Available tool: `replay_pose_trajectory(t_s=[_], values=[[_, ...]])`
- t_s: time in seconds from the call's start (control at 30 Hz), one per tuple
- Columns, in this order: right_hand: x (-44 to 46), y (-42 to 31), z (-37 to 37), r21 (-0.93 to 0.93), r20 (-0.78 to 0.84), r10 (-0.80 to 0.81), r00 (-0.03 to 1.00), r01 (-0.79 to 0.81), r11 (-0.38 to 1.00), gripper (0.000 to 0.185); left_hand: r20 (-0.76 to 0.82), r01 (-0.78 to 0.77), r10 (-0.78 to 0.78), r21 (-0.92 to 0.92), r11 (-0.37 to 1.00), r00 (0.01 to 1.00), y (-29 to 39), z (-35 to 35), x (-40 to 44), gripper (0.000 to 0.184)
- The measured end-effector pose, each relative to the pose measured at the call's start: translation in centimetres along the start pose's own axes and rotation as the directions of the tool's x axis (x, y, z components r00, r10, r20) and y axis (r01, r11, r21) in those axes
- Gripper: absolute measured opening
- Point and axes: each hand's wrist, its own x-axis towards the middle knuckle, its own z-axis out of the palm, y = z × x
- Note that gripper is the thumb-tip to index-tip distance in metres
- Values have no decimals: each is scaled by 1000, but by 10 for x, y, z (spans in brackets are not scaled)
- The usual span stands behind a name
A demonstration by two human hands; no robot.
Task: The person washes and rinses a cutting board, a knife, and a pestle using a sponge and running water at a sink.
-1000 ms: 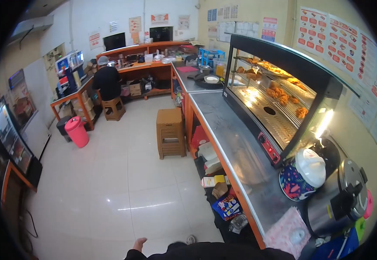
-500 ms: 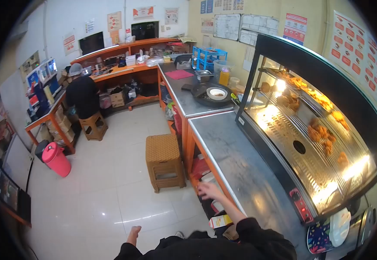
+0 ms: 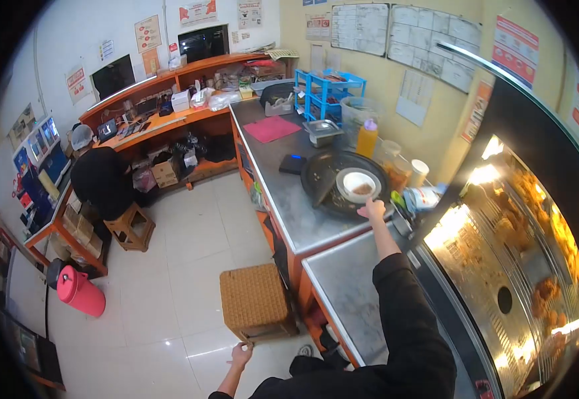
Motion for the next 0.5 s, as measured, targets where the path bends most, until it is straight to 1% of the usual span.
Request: replay_pose_trajectory(t_s=[0.03, 0.07, 0.13, 0.17, 0.2, 0.27, 0.3, 0.33, 0.37, 0.4, 0.43, 0.47, 0.5], values=[[10, 3, 10, -116, -75, -94, 993, 85, 990, 46, 40, -100, 100, 3, 995, 994, -3, 11, 30, 37], [15, -5, 17, -130, -30, -57, 998, 53, 990, 39, -25, -184, 185, 12, 983, 983, 19, 8, 44, 37], [-1, -25, 30, 6, -123, -28, 992, 29, 1000, 36, -153, -354, 357, 45, 934, 922, 74, -2, 80, 36], [32, -6, 37, -2, -197, 66, 978, -67, 998, 33, -180, -436, 440, 66, 898, 880, 116, -18, 88, 35], [42, -6, 42, 70, -230, 66, 971, -51, 996, 32, -196, -515, 523, 91, 852, 830, 162, -33, 98, 34], [55, 13, 41, 209, -315, 90, 945, -23, 978, 30, -214, -714, 696, -6, 701, 685, 238, -49, 133, 31], [86, 49, 33, 129, -320, -3, 947, 47, 991, 28, -220, -764, 735, -93, 639, 642, 280, -56, 143, 28], [66, 48, 19, 168, -268, -24, 963, 72, 983, 28, -199, -832, 809, -167, 529, 554, 317, -60, 159, 28], [23, 30, 5, 210, -218, -45, 975, 91, 973, 28, -178, -836, 828, -267, 479, 531, 350, -55, 175, 27], [-19, 12, -8, 255, -172, -69, 983, 112, 961, 29, -173, -865, 863, -270, 422, 475, 377, -43, 196, 26], [-49, 11, -22, 97, -178, -102, 979, 120, 988, 29, -154, -866, 875, -297, 402, 459, 405, -29, 210, 31], [-78, 15, -34, 108, -216, -87, 972, 113, 988, 29, -146, -867, 888, -333, 371, 436, 438, -11, 221, 36], [-111, 22, -44, 112, -256, -78, 964, 109, 988, 28, -134, -884, 893, -262, 387, 431, 466, 11, 235, 46]])
